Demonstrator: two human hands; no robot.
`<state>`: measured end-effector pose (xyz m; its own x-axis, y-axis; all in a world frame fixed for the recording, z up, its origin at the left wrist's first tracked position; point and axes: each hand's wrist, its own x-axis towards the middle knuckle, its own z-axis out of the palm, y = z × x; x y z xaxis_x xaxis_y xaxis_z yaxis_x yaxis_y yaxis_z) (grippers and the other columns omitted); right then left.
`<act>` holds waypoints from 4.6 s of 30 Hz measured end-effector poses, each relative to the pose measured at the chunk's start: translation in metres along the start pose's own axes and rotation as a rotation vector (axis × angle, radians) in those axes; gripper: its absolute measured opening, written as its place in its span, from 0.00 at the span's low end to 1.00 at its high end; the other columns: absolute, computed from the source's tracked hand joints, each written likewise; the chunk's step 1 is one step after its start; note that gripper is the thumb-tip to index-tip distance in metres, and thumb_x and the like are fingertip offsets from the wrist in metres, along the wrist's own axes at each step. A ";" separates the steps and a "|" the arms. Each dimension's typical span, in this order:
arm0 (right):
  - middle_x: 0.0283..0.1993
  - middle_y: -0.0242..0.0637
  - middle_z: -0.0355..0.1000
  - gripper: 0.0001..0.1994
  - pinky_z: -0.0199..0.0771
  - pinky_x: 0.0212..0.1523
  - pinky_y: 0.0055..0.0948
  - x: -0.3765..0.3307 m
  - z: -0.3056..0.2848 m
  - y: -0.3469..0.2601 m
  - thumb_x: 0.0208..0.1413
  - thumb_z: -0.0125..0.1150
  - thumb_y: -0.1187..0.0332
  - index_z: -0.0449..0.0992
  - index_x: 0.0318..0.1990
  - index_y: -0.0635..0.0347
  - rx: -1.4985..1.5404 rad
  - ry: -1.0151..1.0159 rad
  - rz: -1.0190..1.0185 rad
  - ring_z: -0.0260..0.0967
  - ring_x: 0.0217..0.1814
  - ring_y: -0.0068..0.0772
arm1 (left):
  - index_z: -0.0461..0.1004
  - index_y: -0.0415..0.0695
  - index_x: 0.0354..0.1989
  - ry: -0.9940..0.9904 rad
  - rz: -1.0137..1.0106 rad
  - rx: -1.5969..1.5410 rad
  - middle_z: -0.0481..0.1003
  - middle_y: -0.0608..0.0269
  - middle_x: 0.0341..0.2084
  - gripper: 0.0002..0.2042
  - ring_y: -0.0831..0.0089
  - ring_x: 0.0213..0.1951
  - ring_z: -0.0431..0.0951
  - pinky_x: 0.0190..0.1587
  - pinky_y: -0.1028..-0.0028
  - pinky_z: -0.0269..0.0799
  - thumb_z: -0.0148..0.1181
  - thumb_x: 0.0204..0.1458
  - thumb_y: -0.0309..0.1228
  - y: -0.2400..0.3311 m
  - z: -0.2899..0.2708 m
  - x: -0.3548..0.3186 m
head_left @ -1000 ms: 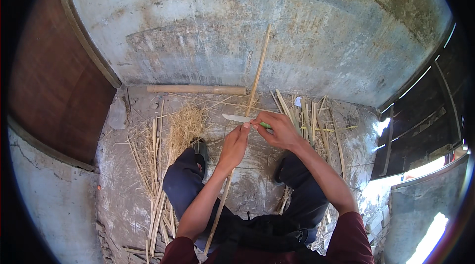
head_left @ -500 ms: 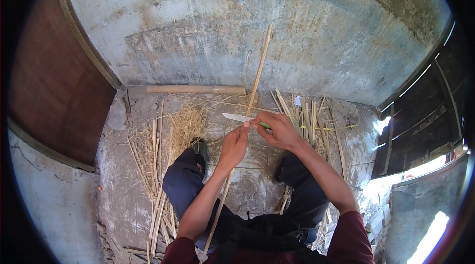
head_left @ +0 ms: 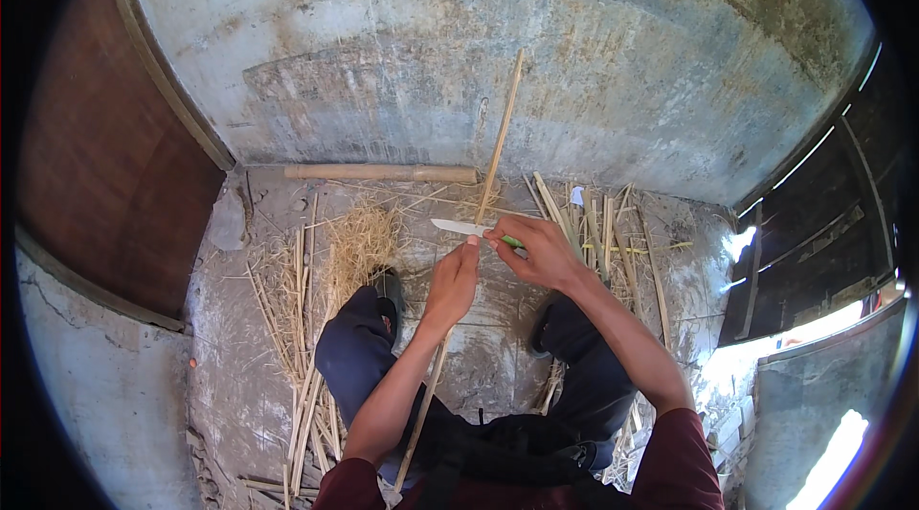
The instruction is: The person shaves a thin wooden stick with a knife, creating wood shavings on the floor.
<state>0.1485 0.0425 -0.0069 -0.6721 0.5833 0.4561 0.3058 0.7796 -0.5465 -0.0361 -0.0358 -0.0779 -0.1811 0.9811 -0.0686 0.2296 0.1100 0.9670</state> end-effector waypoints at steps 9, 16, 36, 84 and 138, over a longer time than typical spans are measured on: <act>0.39 0.45 0.80 0.05 0.77 0.36 0.42 -0.001 0.000 -0.001 0.63 0.68 0.74 0.81 0.44 0.60 -0.035 0.015 0.001 0.79 0.37 0.53 | 0.71 0.35 0.30 -0.014 -0.050 -0.028 0.72 0.53 0.22 0.34 0.58 0.29 0.73 0.39 0.57 0.69 0.38 0.77 0.57 -0.009 0.003 0.005; 0.41 0.44 0.81 0.06 0.78 0.37 0.42 0.002 -0.001 0.000 0.62 0.68 0.75 0.81 0.45 0.59 -0.050 0.009 0.022 0.80 0.38 0.53 | 0.77 0.32 0.43 0.031 0.021 0.078 0.76 0.38 0.28 0.32 0.38 0.37 0.77 0.46 0.51 0.70 0.40 0.77 0.54 0.010 0.000 -0.001; 0.40 0.46 0.82 0.04 0.79 0.40 0.42 0.011 -0.009 0.021 0.64 0.67 0.75 0.79 0.43 0.63 -0.024 0.125 0.084 0.81 0.40 0.54 | 0.70 0.39 0.32 0.026 0.085 0.149 0.69 0.60 0.21 0.32 0.64 0.26 0.71 0.34 0.61 0.66 0.38 0.76 0.57 0.008 0.002 -0.007; 0.29 0.35 0.72 0.07 0.65 0.33 0.32 0.010 -0.065 0.143 0.70 0.63 0.68 0.75 0.44 0.63 -0.008 0.458 0.261 0.59 0.30 0.25 | 0.74 0.32 0.49 -0.230 -0.006 0.186 0.78 0.29 0.37 0.27 0.28 0.48 0.76 0.51 0.44 0.67 0.39 0.77 0.48 0.021 -0.009 -0.056; 0.43 0.46 0.83 0.08 0.73 0.35 0.41 0.006 -0.002 0.008 0.66 0.65 0.72 0.78 0.49 0.63 0.206 -0.165 0.050 0.79 0.36 0.48 | 0.72 0.40 0.55 -0.202 -0.142 -0.350 0.59 0.77 0.20 0.26 0.86 0.15 0.54 0.16 0.77 0.52 0.46 0.77 0.55 0.023 -0.020 -0.015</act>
<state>0.1483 0.0524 -0.0070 -0.7659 0.5614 0.3135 0.2088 0.6783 -0.7045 -0.0469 -0.0513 -0.0499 0.0111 0.9755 -0.2197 -0.1288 0.2193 0.9671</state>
